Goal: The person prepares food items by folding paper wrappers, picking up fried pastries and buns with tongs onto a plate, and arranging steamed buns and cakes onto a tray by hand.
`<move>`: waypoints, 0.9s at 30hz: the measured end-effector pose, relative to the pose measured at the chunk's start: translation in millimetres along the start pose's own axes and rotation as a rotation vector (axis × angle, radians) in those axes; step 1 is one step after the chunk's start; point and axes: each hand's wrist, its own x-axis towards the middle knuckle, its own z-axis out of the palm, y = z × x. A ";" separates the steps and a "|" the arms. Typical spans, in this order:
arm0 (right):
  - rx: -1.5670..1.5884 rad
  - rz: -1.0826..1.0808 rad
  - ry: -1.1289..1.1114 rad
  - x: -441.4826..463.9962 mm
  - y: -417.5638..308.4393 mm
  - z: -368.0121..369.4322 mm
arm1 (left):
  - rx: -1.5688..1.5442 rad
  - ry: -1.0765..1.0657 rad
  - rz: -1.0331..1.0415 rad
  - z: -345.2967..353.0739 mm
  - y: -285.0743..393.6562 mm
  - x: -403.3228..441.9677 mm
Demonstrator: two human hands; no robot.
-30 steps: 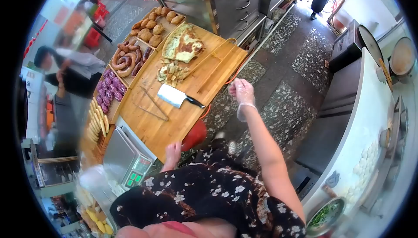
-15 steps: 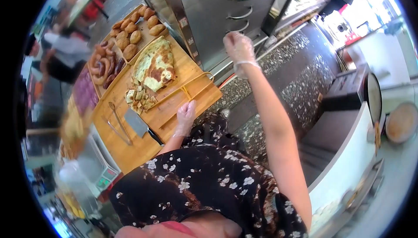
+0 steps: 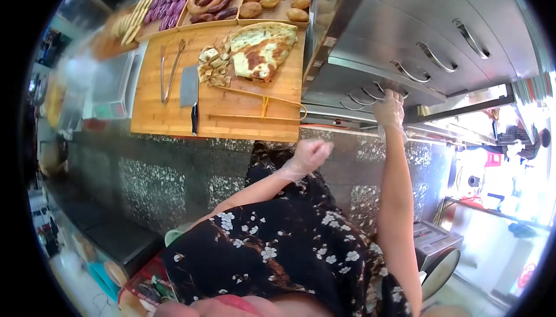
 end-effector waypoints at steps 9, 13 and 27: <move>0.044 -0.129 0.076 -122.0 31.3 -3.7 | 0.075 0.094 0.088 -17.7 23.9 -3.8; 0.236 -0.149 0.123 -193.3 40.0 -19.9 | 0.044 0.046 0.107 -16.6 38.6 5.2; 0.464 0.066 0.292 -288.4 48.2 7.0 | 1.064 -0.647 0.732 152.9 -19.7 157.9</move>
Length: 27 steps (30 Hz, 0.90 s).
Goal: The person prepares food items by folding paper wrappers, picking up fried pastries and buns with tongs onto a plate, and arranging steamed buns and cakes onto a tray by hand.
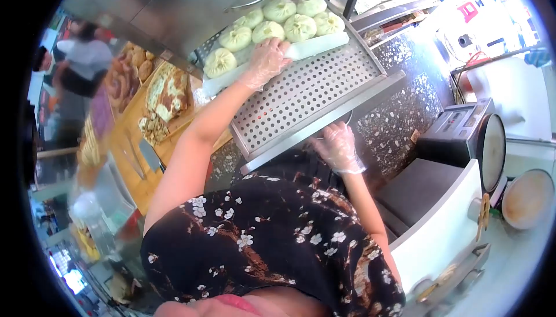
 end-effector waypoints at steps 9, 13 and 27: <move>0.016 0.013 0.032 -1.2 -5.5 -2.5 | -0.060 -0.072 0.153 22.7 24.7 33.2; 0.017 0.023 0.026 -1.6 -2.7 -1.1 | -0.162 -0.278 0.251 9.6 61.5 13.7; 0.084 -0.005 0.120 -4.8 4.7 4.3 | -1.061 -0.447 -0.726 -129.1 65.7 -47.9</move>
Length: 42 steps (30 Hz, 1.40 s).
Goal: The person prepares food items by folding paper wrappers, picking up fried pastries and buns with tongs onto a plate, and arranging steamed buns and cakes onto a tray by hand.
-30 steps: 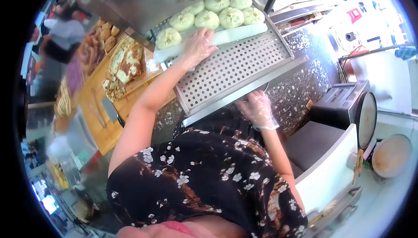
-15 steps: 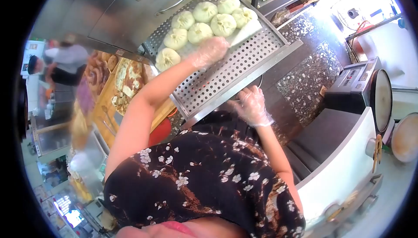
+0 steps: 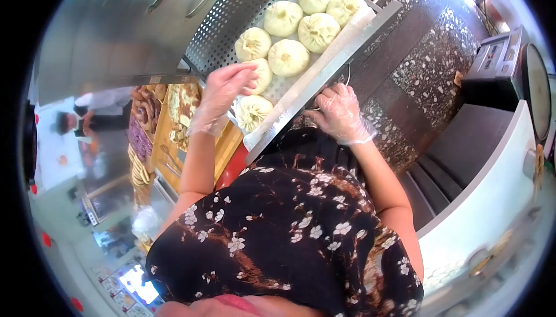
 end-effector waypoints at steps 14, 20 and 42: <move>0.012 -0.043 0.014 63.2 7.4 30.6 | -0.223 0.556 0.146 -32.5 -31.9 -57.3; -0.055 -0.185 0.025 166.0 12.2 83.2 | -0.356 0.589 0.129 -25.6 -93.1 -99.1; -0.269 -0.236 0.137 234.9 -30.8 193.8 | 0.131 1.054 0.152 27.3 -181.0 -228.3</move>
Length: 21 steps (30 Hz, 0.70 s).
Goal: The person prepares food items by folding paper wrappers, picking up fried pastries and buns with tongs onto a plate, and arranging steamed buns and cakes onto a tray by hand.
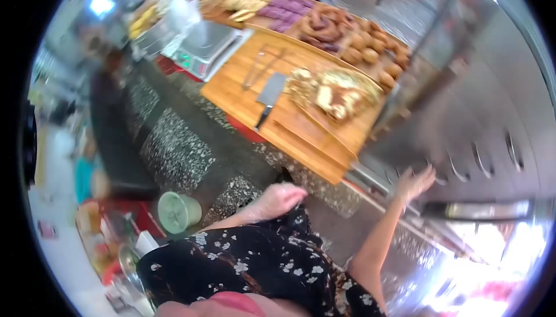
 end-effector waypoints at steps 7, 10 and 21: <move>0.951 -0.007 -1.121 -184.9 -292.1 -6.5 | 0.078 -0.107 -0.080 -102.5 -60.3 -39.9; 1.471 0.290 -2.118 -216.2 -415.1 -38.8 | 0.107 -0.045 -0.077 -176.5 -89.1 -48.0; 0.827 -0.292 -2.463 -307.5 -739.8 -54.1 | 0.041 0.320 -0.168 -411.7 -205.3 -141.0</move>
